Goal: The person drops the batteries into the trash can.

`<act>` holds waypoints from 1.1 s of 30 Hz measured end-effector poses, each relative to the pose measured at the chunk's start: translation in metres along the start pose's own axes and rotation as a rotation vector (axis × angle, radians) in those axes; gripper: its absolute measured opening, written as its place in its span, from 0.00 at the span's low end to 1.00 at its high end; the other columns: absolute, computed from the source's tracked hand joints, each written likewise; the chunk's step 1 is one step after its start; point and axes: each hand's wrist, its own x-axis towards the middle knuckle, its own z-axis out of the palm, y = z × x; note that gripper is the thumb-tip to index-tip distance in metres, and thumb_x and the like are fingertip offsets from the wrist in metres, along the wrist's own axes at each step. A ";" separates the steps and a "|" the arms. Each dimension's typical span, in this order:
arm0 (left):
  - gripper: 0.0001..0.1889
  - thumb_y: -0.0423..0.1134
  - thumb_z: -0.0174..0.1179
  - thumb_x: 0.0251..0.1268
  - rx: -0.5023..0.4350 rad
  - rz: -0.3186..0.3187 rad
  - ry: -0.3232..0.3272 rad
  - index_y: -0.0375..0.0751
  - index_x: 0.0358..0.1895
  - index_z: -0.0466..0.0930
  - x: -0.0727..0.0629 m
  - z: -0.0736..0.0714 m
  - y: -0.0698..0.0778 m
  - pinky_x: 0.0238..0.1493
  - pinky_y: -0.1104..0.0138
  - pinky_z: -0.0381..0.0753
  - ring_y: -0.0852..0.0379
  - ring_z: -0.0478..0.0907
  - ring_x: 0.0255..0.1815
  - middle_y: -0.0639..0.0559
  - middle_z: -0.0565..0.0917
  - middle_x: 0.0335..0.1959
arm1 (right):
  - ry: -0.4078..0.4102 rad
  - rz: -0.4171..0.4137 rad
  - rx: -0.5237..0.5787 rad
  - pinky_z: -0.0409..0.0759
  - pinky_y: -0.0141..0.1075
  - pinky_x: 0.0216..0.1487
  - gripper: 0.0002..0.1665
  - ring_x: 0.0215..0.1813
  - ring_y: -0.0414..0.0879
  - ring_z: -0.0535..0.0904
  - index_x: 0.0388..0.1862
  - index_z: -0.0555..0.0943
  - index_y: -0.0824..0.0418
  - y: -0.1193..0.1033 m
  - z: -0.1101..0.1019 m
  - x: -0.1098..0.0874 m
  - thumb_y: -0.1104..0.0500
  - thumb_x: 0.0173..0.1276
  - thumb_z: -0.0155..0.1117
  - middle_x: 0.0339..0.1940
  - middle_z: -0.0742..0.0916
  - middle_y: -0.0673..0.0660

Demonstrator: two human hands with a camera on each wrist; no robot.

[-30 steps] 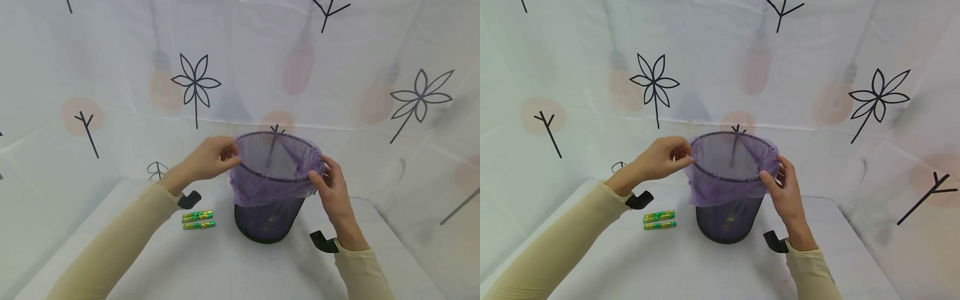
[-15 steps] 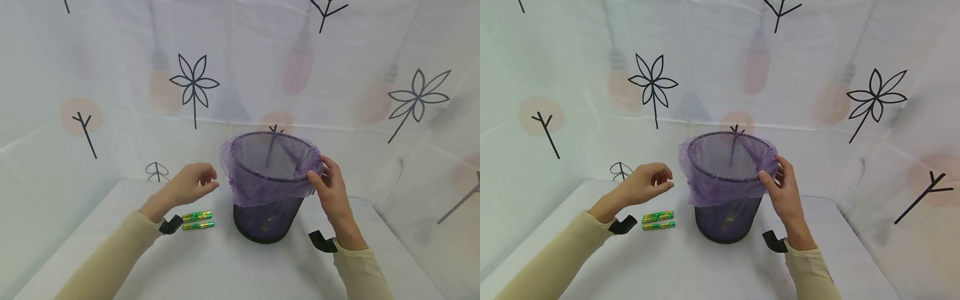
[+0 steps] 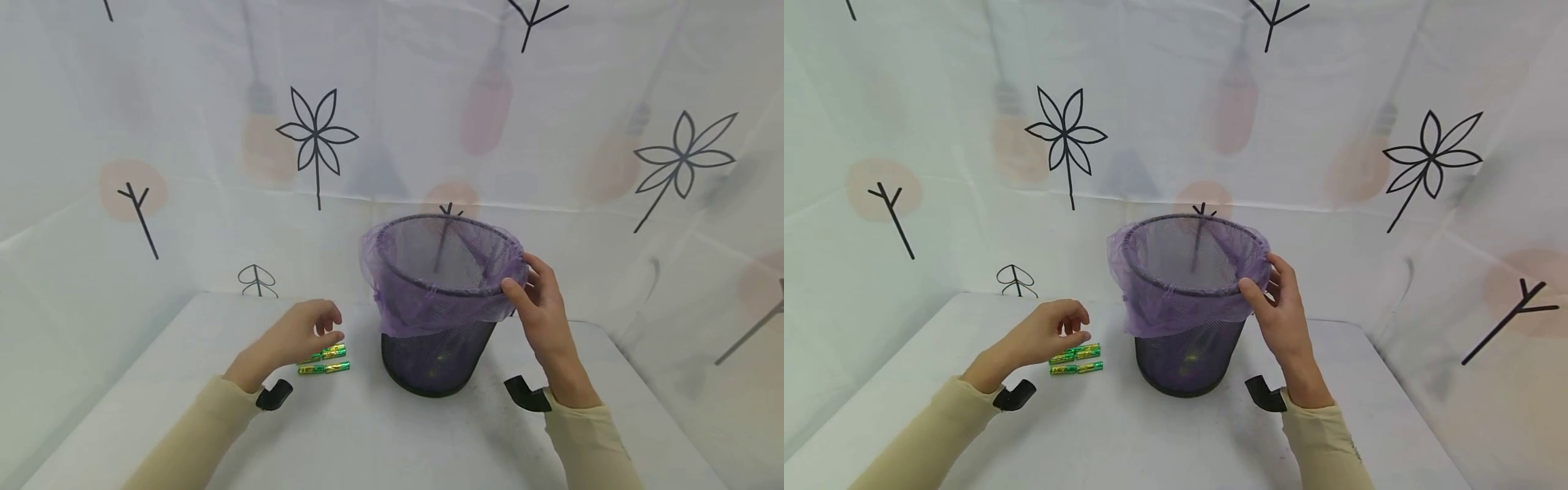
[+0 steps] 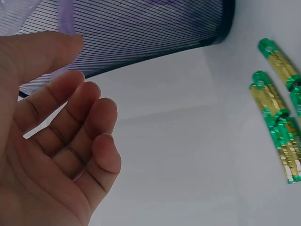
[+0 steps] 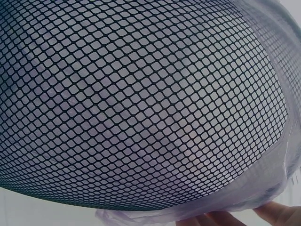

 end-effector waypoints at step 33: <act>0.14 0.37 0.72 0.50 -0.019 -0.175 -0.170 0.43 0.37 0.77 -0.008 0.068 -0.041 0.33 0.64 0.69 0.57 0.68 0.30 0.53 0.74 0.27 | -0.004 0.004 0.000 0.67 0.44 0.60 0.38 0.65 0.54 0.66 0.76 0.51 0.52 -0.002 0.000 -0.001 0.53 0.72 0.55 0.68 0.67 0.63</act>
